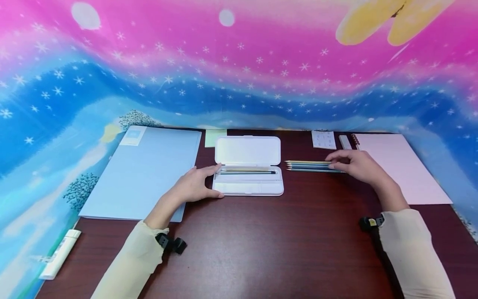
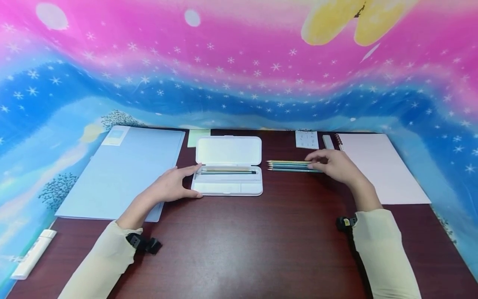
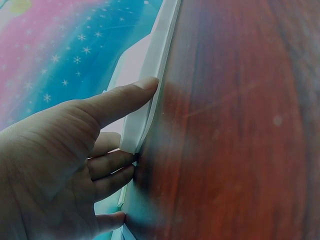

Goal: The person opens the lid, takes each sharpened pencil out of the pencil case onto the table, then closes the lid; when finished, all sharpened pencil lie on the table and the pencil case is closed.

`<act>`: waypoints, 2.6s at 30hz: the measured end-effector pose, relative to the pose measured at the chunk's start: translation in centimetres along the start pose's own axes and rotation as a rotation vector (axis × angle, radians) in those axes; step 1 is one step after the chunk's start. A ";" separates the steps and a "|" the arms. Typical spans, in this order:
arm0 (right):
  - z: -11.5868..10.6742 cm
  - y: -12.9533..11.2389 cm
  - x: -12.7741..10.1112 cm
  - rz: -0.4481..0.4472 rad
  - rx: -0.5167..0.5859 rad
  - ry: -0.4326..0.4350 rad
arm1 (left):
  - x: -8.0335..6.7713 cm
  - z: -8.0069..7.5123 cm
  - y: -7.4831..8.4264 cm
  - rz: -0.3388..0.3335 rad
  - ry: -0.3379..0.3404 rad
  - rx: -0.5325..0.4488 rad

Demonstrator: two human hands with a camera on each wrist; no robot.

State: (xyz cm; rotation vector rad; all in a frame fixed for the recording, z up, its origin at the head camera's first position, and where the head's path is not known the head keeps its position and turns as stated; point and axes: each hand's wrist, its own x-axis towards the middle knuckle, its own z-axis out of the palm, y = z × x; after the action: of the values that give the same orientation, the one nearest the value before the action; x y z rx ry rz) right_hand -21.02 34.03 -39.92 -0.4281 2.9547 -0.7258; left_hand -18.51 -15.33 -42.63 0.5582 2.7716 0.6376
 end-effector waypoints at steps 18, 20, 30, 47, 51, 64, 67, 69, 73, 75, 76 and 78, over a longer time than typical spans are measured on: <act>4.7 -9.9 3.5 -0.275 0.026 -0.158 | 0.0 0.0 0.1 0.001 0.001 -0.007; 5.3 -10.9 3.9 -0.297 0.010 -0.199 | 0.0 0.0 0.1 0.002 0.002 -0.006; 7.1 -13.8 5.1 -0.262 -0.087 -0.340 | 0.0 0.0 0.0 0.009 0.010 -0.009; 7.3 -12.8 5.4 -0.249 -0.014 -0.245 | 0.0 0.0 0.0 0.014 0.005 -0.009; 6.4 -12.1 5.2 -0.255 0.030 -0.180 | 0.1 0.1 -0.1 0.013 0.004 -0.011; 3.4 -8.6 3.9 -0.183 0.060 -0.049 | 0.0 -0.1 -0.1 0.007 -0.003 -0.009; 2.5 -7.5 3.3 -0.181 0.051 -0.015 | 0.0 -0.1 -0.1 0.008 -0.002 -0.012; 1.9 -6.8 2.9 -0.175 0.055 0.008 | 0.0 -0.1 -0.1 0.006 0.000 -0.012; 0.7 -5.4 1.9 -0.138 0.048 0.053 | -0.1 -0.1 -0.2 0.003 0.003 -0.008; 0.1 -4.7 1.3 -0.112 0.038 0.078 | -0.1 -0.1 -0.2 0.003 0.003 -0.005; -0.1 -4.3 1.1 -0.093 0.032 0.091 | -0.1 -0.1 -0.2 0.004 0.004 -0.005; -0.6 -3.5 0.6 -0.059 0.027 0.114 | -0.1 0.0 -0.1 0.005 0.005 -0.004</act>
State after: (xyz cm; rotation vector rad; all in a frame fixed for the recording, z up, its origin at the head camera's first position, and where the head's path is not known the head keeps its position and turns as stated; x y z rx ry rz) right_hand -20.76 31.17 -37.73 -0.4902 3.0455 -0.8230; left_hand -18.44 -15.52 -42.64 0.5641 2.7734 0.6464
